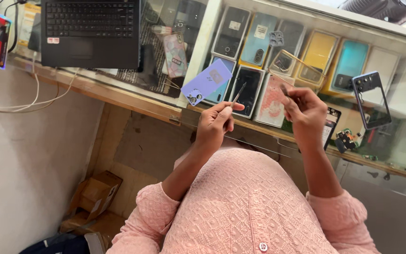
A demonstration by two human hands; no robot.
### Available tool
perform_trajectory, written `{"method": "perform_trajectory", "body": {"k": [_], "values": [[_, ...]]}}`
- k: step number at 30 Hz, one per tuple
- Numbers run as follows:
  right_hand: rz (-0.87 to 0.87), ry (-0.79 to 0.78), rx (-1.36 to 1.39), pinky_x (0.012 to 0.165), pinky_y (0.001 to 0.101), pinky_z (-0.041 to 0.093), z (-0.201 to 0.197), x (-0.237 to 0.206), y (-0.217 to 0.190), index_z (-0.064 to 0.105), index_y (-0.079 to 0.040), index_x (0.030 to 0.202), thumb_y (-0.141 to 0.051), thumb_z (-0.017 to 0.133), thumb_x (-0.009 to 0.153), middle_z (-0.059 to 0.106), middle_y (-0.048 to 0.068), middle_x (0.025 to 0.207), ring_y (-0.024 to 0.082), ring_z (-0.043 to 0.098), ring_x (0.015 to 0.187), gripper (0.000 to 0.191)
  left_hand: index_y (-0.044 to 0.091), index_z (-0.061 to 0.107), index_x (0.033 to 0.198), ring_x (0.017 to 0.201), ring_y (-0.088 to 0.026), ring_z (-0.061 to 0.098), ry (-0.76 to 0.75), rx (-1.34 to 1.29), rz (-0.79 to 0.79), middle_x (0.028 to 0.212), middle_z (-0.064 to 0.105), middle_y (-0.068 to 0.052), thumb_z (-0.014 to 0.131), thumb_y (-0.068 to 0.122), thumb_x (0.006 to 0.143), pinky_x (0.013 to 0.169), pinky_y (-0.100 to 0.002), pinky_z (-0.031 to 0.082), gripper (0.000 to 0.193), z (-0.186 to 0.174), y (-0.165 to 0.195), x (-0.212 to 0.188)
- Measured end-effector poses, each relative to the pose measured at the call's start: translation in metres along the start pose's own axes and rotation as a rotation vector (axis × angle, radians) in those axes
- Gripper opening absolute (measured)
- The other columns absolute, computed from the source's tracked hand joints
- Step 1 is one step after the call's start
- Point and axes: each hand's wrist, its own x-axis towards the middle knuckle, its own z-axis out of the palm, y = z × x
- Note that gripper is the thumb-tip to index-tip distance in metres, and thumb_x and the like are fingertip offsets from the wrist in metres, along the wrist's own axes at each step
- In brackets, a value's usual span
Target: The person uses a small screwdriver to remove screws from the camera module area of a purple smartphone. They then switch to a yellow prying tool to carefully lift and separate the camera module from the phone body.
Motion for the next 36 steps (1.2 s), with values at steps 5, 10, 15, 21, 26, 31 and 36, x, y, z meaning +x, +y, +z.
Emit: {"method": "perform_trajectory", "body": {"k": [5,10,15,21,26,31,36], "values": [[0.119,0.022,0.162,0.053,0.0201,0.046,-0.027,-0.035,0.0,0.07,0.004,0.103,-0.004,0.07,0.1,0.071,0.009,0.081,0.007,0.062,0.062,0.008,0.002,0.071,0.123,0.057,-0.001,0.044,-0.049,0.062,-0.052,0.069,0.06,0.003,0.051,0.019,0.11,0.052,-0.018,0.036,0.029,0.022,0.009,0.001],[0.026,-0.038,-0.032,0.047,0.0186,0.045,-0.026,-0.059,-0.002,0.069,0.003,0.096,-0.009,0.07,0.1,0.071,0.007,0.075,0.006,0.061,0.056,0.013,0.005,0.072,0.122,0.057,0.0,0.04,-0.124,0.087,-0.091,0.068,0.057,0.005,0.051,0.021,0.11,0.051,-0.017,0.032,0.029,0.043,0.018,-0.003],[0.049,-0.057,-0.096,0.051,0.0174,0.044,-0.02,-0.067,-0.005,0.069,0.003,0.095,-0.01,0.071,0.101,0.071,0.006,0.074,0.004,0.06,0.06,0.014,0.006,0.075,0.119,0.061,0.0,0.046,-0.08,0.257,-0.023,0.07,0.06,0.005,0.051,0.02,0.109,0.053,-0.018,0.036,0.029,0.058,0.023,-0.01],[0.077,-0.072,-0.112,0.051,0.0174,0.045,-0.019,-0.072,-0.013,0.069,0.002,0.095,-0.011,0.071,0.1,0.07,0.004,0.071,0.004,0.063,0.062,0.014,0.006,0.074,0.12,0.063,0.0,0.052,-0.054,0.315,-0.034,0.075,0.065,0.004,0.056,0.015,0.105,0.054,-0.018,0.042,0.026,0.064,0.024,-0.018],[0.103,-0.072,-0.147,0.049,0.0178,0.045,-0.014,-0.076,-0.02,0.069,0.002,0.093,-0.012,0.071,0.1,0.069,0.003,0.069,0.004,0.065,0.061,0.015,0.004,0.072,0.12,0.059,0.0,0.051,-0.057,0.267,-0.098,0.075,0.064,0.004,0.056,0.013,0.104,0.049,-0.017,0.041,0.024,0.064,0.02,-0.023],[0.112,-0.086,-0.213,0.047,0.0179,0.044,-0.01,-0.078,-0.026,0.07,0.001,0.092,-0.012,0.071,0.099,0.069,0.002,0.067,0.004,0.064,0.059,0.015,-0.001,0.07,0.121,0.059,-0.001,0.048,-0.11,0.042,-0.115,0.077,0.062,0.001,0.051,0.011,0.108,0.051,-0.017,0.038,0.026,0.057,0.013,-0.023],[0.116,-0.137,-0.221,0.049,0.0173,0.045,-0.006,-0.082,-0.027,0.071,0.002,0.093,-0.011,0.071,0.099,0.069,0.002,0.067,0.003,0.064,0.06,0.014,-0.004,0.067,0.121,0.056,-0.004,0.043,-0.179,-0.331,-0.293,0.075,0.059,-0.002,0.044,0.011,0.111,0.051,-0.019,0.036,0.029,0.049,0.009,-0.024]]}}
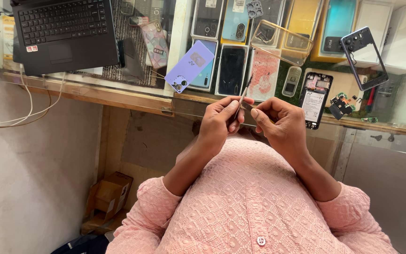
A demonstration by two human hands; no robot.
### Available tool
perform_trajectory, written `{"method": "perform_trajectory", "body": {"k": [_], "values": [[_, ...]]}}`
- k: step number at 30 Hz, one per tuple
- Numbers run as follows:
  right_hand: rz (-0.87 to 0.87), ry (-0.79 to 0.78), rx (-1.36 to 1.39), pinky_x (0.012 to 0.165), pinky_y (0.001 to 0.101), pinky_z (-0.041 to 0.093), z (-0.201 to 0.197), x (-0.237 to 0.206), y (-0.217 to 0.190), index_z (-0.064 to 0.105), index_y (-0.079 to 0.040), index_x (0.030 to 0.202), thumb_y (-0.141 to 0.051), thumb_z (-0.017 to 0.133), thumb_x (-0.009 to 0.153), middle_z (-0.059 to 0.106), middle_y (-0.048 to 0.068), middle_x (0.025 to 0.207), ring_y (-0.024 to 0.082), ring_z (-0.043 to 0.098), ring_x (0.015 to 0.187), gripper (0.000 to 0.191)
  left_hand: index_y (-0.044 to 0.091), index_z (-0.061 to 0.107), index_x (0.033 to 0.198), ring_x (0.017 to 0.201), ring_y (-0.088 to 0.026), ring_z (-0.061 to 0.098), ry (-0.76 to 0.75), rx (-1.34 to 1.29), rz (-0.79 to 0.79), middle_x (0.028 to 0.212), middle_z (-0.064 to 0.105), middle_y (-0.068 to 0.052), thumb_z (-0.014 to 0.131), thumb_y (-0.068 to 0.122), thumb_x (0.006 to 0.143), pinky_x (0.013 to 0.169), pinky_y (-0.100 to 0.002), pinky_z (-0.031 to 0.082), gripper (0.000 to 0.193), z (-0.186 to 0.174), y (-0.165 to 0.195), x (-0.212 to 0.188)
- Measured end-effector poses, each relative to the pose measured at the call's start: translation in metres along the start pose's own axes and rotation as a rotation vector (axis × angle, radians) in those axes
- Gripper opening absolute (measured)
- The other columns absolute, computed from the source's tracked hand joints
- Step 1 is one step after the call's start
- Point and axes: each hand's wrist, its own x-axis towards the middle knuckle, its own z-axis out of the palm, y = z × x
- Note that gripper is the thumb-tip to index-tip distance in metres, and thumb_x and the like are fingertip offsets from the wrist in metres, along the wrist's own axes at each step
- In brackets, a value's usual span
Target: The person uses a small screwdriver to remove screws from the camera module area of a purple smartphone. They then switch to a yellow prying tool to carefully lift and separate the camera module from the phone body.
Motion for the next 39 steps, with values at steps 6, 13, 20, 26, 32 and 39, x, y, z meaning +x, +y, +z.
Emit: {"method": "perform_trajectory", "body": {"k": [6,13,20,26,32,39], "values": [[0.02,0.0,-0.063,0.048,0.0177,0.045,0.002,-0.001,0.001,0.072,0.002,0.094,-0.011,0.071,0.098,0.069,0.001,0.066,0.003,0.063,0.058,0.013,-0.006,0.065,0.121,0.054,-0.004,0.041,-0.01,-0.179,-0.078,0.074,0.06,-0.003,0.042,0.011,0.111,0.05,-0.019,0.035,0.03,-0.002,-0.001,-0.002],[0.05,-0.006,-0.048,0.048,0.0182,0.045,0.004,-0.002,0.002,0.072,0.002,0.093,-0.01,0.071,0.097,0.069,0.001,0.067,0.002,0.063,0.058,0.012,-0.005,0.066,0.12,0.055,-0.004,0.042,0.015,-0.089,-0.029,0.074,0.059,-0.002,0.044,0.01,0.11,0.051,-0.019,0.036,0.029,0.001,-0.002,-0.003],[0.028,0.006,-0.077,0.048,0.0182,0.044,0.002,-0.006,0.003,0.072,0.002,0.093,-0.011,0.072,0.098,0.069,0.002,0.067,0.002,0.062,0.059,0.014,-0.002,0.07,0.123,0.056,-0.003,0.043,0.053,0.137,0.071,0.074,0.058,0.0,0.047,0.01,0.109,0.052,-0.017,0.035,0.029,0.006,0.0,-0.007],[0.033,-0.005,-0.047,0.048,0.0175,0.044,0.002,-0.006,0.004,0.072,0.002,0.093,-0.011,0.072,0.097,0.07,0.002,0.068,0.002,0.062,0.059,0.014,-0.002,0.07,0.123,0.057,-0.003,0.044,0.044,0.122,0.061,0.074,0.059,0.0,0.047,0.009,0.11,0.052,-0.017,0.036,0.029,0.005,-0.002,-0.006],[0.039,-0.019,-0.066,0.047,0.0179,0.043,0.002,-0.005,0.005,0.072,0.001,0.093,-0.012,0.072,0.097,0.07,0.002,0.066,0.002,0.062,0.057,0.014,-0.001,0.071,0.123,0.058,-0.002,0.046,0.055,0.207,0.108,0.074,0.061,0.0,0.048,0.009,0.11,0.052,-0.016,0.037,0.028,0.004,-0.006,-0.006],[0.039,0.004,0.007,0.05,0.0174,0.045,0.001,-0.006,0.008,0.071,0.001,0.095,-0.012,0.071,0.098,0.07,0.003,0.07,0.002,0.061,0.06,0.013,0.002,0.071,0.125,0.056,0.0,0.048,0.126,0.504,0.166,0.071,0.065,0.001,0.055,0.011,0.105,0.048,-0.016,0.038,0.028,0.015,-0.012,-0.009]]}}
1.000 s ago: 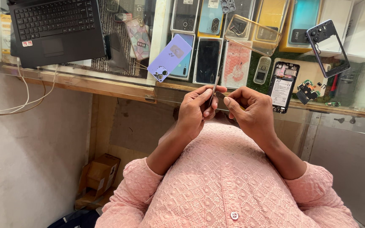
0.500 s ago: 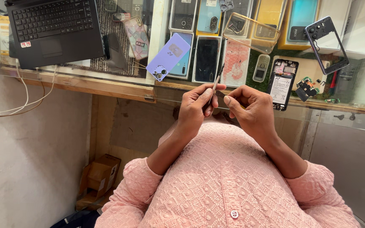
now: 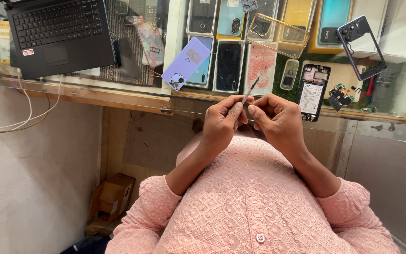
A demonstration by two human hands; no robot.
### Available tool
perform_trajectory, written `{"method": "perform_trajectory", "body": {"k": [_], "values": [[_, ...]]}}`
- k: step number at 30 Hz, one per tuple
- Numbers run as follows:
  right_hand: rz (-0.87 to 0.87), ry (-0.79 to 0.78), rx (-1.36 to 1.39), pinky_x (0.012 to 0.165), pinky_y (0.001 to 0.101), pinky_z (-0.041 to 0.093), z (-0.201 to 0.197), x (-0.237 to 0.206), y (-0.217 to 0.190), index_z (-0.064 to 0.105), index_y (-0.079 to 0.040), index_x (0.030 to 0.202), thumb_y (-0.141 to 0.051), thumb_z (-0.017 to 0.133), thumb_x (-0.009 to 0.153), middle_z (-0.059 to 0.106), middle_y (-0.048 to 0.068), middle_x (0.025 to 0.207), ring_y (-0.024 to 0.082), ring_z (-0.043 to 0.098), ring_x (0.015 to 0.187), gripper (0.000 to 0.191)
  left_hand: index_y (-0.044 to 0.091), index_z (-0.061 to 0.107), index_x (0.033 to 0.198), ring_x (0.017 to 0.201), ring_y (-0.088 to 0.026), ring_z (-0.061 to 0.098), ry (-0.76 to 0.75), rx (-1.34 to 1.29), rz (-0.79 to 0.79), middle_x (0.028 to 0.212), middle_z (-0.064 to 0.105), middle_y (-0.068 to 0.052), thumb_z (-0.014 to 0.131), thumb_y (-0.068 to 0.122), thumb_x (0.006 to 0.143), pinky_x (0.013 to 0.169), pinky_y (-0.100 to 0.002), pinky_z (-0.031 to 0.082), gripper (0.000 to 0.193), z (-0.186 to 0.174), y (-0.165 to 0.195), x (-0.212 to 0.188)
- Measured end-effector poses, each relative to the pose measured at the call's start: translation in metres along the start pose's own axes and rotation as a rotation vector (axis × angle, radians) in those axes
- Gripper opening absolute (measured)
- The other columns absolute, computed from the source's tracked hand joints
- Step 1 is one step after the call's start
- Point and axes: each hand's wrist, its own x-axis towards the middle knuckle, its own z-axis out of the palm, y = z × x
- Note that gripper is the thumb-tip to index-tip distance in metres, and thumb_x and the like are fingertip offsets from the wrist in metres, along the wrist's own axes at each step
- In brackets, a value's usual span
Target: The person uses a small screwdriver to remove screws from the camera module area of a purple smartphone. They then switch to a yellow prying tool to carefully lift and separate the camera module from the phone body.
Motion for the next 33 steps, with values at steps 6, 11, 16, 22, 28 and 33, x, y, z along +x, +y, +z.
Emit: {"method": "perform_trajectory", "body": {"k": [6,11,16,22,28,33], "values": [[-0.052,0.04,0.062,0.056,0.0189,0.047,0.001,0.0,0.006,0.07,0.002,0.097,-0.012,0.071,0.1,0.07,0.003,0.078,0.003,0.061,0.067,0.014,0.004,0.072,0.111,0.058,-0.001,0.053,-0.096,-0.066,-0.037,0.07,0.067,0.0,0.056,0.021,0.108,0.051,-0.017,0.04,0.024,-0.001,-0.003,0.002],[-0.086,-0.048,-0.003,0.06,0.0182,0.048,-0.005,-0.001,0.011,0.075,0.0,0.102,-0.015,0.071,0.1,0.073,0.0,0.082,0.0,0.059,0.072,0.015,0.004,0.07,0.089,0.055,-0.008,0.056,-0.074,0.283,-0.042,0.065,0.064,-0.003,0.054,0.026,0.11,0.049,-0.024,0.043,0.033,-0.003,0.001,-0.002],[-0.024,0.043,-0.091,0.049,0.0207,0.034,-0.007,0.001,0.015,0.076,0.0,0.098,-0.017,0.075,0.096,0.066,-0.001,0.068,0.001,0.048,0.059,0.018,0.005,0.058,0.111,0.058,-0.028,0.067,0.042,0.782,0.191,0.069,0.068,-0.008,0.056,0.029,0.105,0.05,-0.041,0.051,0.025,0.004,0.011,-0.009],[-0.092,0.045,-0.002,0.052,0.0186,0.034,-0.006,0.001,0.023,0.075,0.0,0.097,-0.017,0.074,0.099,0.065,-0.004,0.072,-0.001,0.048,0.063,0.018,0.007,0.054,0.102,0.057,-0.027,0.066,0.039,0.896,0.433,0.069,0.064,-0.01,0.053,0.025,0.11,0.05,-0.042,0.05,0.02,0.005,0.013,-0.006],[0.001,0.075,0.139,0.049,0.019,0.029,-0.013,0.007,0.036,0.074,0.0,0.09,-0.014,0.072,0.1,0.06,-0.004,0.068,0.0,0.044,0.058,0.018,0.008,0.055,0.091,0.053,-0.028,0.064,0.011,0.965,0.406,0.062,0.061,-0.008,0.054,0.023,0.108,0.047,-0.042,0.047,0.023,0.008,0.009,-0.002],[-0.019,0.073,0.263,0.049,0.0182,0.03,-0.019,0.017,0.037,0.072,0.001,0.09,-0.014,0.073,0.1,0.06,-0.003,0.068,0.001,0.046,0.058,0.017,0.007,0.053,0.085,0.051,-0.025,0.063,-0.044,1.031,0.409,0.061,0.06,-0.007,0.052,0.023,0.109,0.048,-0.04,0.049,0.028,0.012,0.01,0.002]]}}
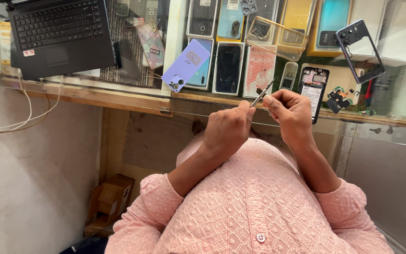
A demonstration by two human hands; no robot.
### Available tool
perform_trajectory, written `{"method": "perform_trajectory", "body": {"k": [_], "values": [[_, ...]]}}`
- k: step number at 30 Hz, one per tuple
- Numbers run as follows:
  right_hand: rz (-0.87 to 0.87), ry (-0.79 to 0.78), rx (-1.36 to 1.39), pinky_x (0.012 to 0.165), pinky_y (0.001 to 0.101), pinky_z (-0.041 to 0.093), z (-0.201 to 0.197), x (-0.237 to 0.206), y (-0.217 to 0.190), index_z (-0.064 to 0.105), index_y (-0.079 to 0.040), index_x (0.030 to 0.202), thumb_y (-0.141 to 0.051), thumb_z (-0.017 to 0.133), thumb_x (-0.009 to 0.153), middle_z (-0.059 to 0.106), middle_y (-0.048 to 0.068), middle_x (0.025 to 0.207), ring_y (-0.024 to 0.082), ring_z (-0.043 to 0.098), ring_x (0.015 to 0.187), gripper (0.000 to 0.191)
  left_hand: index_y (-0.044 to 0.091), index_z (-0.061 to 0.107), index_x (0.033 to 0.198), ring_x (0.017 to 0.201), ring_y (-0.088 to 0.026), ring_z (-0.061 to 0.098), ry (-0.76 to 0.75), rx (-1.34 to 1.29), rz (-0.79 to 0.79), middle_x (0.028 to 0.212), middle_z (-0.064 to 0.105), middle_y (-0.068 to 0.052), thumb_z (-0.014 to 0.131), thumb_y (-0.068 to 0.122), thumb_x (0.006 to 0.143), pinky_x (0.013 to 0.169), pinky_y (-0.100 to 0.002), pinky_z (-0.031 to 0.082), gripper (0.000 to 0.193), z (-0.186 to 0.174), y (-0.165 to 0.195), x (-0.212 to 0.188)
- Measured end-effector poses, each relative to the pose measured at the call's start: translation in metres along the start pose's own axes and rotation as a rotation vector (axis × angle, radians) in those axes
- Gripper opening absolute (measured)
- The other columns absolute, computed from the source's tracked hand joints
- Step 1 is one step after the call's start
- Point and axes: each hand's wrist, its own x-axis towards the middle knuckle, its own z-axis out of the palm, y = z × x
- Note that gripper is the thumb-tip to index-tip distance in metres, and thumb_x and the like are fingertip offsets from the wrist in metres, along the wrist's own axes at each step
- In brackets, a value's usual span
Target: The person uses a small screwdriver to remove screws from the camera module area of a purple smartphone. They then switch to a yellow prying tool to carefully lift and separate the camera module from the phone body.
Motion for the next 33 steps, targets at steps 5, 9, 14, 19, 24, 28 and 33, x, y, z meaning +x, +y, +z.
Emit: {"method": "perform_trajectory", "body": {"k": [5,9,14,19,24,28,33], "values": [[-0.092,-0.016,-0.225,0.051,0.0188,0.031,0.008,-0.01,-0.006,0.072,0.001,0.094,-0.013,0.068,0.101,0.059,-0.005,0.069,0.0,0.044,0.062,0.016,0.006,0.053,0.087,0.054,-0.026,0.064,0.075,0.049,0.073,0.062,0.06,-0.007,0.052,0.023,0.107,0.048,-0.041,0.049,0.027,0.001,-0.001,0.002],[-0.062,-0.027,-0.262,0.051,0.0198,0.031,0.009,-0.008,-0.008,0.072,0.002,0.091,-0.014,0.069,0.1,0.058,-0.005,0.066,0.0,0.043,0.06,0.018,0.007,0.052,0.085,0.055,-0.027,0.064,0.033,0.046,0.082,0.062,0.06,-0.008,0.051,0.024,0.109,0.05,-0.042,0.049,0.03,0.004,-0.008,0.004],[0.093,-0.075,-0.077,0.047,0.0199,0.03,0.007,0.0,0.002,0.072,0.002,0.088,-0.013,0.07,0.098,0.058,-0.003,0.063,0.002,0.043,0.054,0.018,0.007,0.054,0.083,0.052,-0.03,0.063,-0.04,0.024,0.043,0.06,0.062,-0.011,0.052,0.026,0.108,0.048,-0.044,0.049,0.031,0.007,-0.016,-0.001],[0.077,-0.044,0.037,0.047,0.0187,0.031,0.004,0.004,0.014,0.073,0.003,0.09,-0.011,0.073,0.097,0.06,0.0,0.066,0.003,0.046,0.055,0.015,0.008,0.054,0.08,0.047,-0.03,0.062,-0.066,-0.014,0.013,0.055,0.06,-0.01,0.05,0.025,0.108,0.047,-0.044,0.049,0.033,0.005,-0.019,-0.008],[0.058,-0.01,0.127,0.046,0.0186,0.03,-0.006,0.007,0.016,0.074,0.004,0.092,-0.008,0.075,0.095,0.061,0.001,0.066,0.004,0.047,0.054,0.012,0.008,0.053,0.079,0.045,-0.029,0.061,-0.106,-0.011,0.006,0.053,0.058,-0.009,0.05,0.025,0.108,0.046,-0.044,0.047,0.033,0.004,-0.015,-0.01],[0.007,0.023,0.026,0.046,0.0189,0.03,-0.01,0.007,0.011,0.073,0.005,0.092,-0.007,0.074,0.096,0.06,0.001,0.065,0.004,0.046,0.053,0.013,0.009,0.053,0.077,0.043,-0.029,0.06,-0.161,-0.03,-0.017,0.051,0.057,-0.01,0.051,0.026,0.107,0.047,-0.043,0.048,0.035,0.0,-0.015,-0.014],[0.024,0.021,0.003,0.05,0.019,0.033,0.001,-0.006,0.006,0.072,0.003,0.091,-0.009,0.072,0.098,0.06,-0.001,0.069,0.002,0.047,0.058,0.014,0.01,0.054,0.077,0.05,-0.03,0.063,-0.033,0.008,0.0,0.055,0.06,-0.009,0.053,0.027,0.105,0.049,-0.044,0.049,0.034,-0.003,-0.014,-0.02]]}}
